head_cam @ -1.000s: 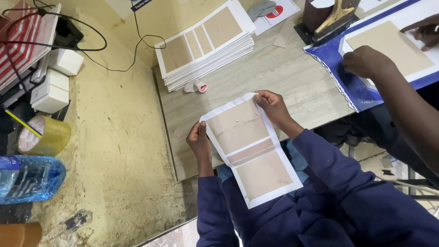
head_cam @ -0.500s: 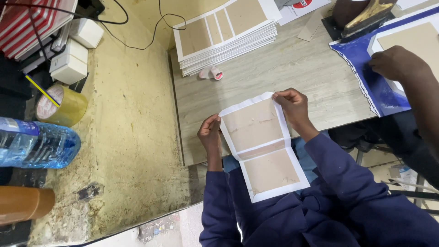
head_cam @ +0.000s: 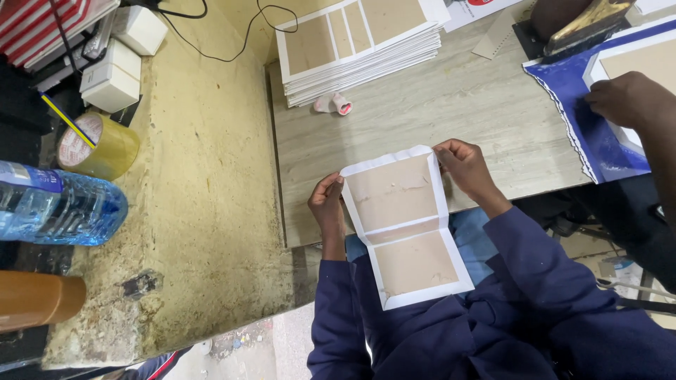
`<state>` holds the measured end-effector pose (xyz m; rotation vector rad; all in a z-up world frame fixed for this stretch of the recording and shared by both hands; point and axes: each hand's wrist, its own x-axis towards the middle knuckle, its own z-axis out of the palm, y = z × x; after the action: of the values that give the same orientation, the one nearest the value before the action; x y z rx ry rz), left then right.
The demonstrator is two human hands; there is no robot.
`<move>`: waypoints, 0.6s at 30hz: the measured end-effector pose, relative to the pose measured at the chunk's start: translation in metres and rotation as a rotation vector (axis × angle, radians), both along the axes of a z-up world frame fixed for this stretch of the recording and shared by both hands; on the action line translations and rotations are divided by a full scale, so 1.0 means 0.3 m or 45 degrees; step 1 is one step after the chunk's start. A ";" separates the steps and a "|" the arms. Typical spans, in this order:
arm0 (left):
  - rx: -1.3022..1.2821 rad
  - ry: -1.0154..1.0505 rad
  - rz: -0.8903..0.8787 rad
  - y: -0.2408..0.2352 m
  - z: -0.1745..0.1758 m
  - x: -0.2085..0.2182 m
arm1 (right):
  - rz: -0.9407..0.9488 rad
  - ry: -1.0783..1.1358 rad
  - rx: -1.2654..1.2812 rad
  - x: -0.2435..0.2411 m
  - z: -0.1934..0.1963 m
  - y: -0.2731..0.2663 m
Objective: Folding printed covers and using a hand tool to press and sharpen the creases.
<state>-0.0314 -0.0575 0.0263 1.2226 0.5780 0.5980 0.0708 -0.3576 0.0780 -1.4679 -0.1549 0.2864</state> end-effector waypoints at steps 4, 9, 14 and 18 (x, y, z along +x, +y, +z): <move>0.002 -0.014 -0.014 -0.014 -0.012 -0.006 | -0.095 -0.246 -0.256 0.008 -0.067 0.013; -0.002 -0.008 -0.152 -0.013 0.049 -0.054 | -0.134 -0.251 -0.249 0.000 -0.084 0.027; 0.051 -0.018 -0.268 -0.017 0.077 -0.099 | -0.172 -0.271 -0.097 -0.011 -0.081 0.046; 0.702 0.051 0.113 -0.105 0.194 -0.121 | -0.257 -0.418 -0.042 -0.036 -0.081 0.074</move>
<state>-0.0676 -0.0890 0.0845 1.7350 0.5178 0.8433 0.0601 -0.3353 0.0536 -1.5428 -0.2654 -0.1182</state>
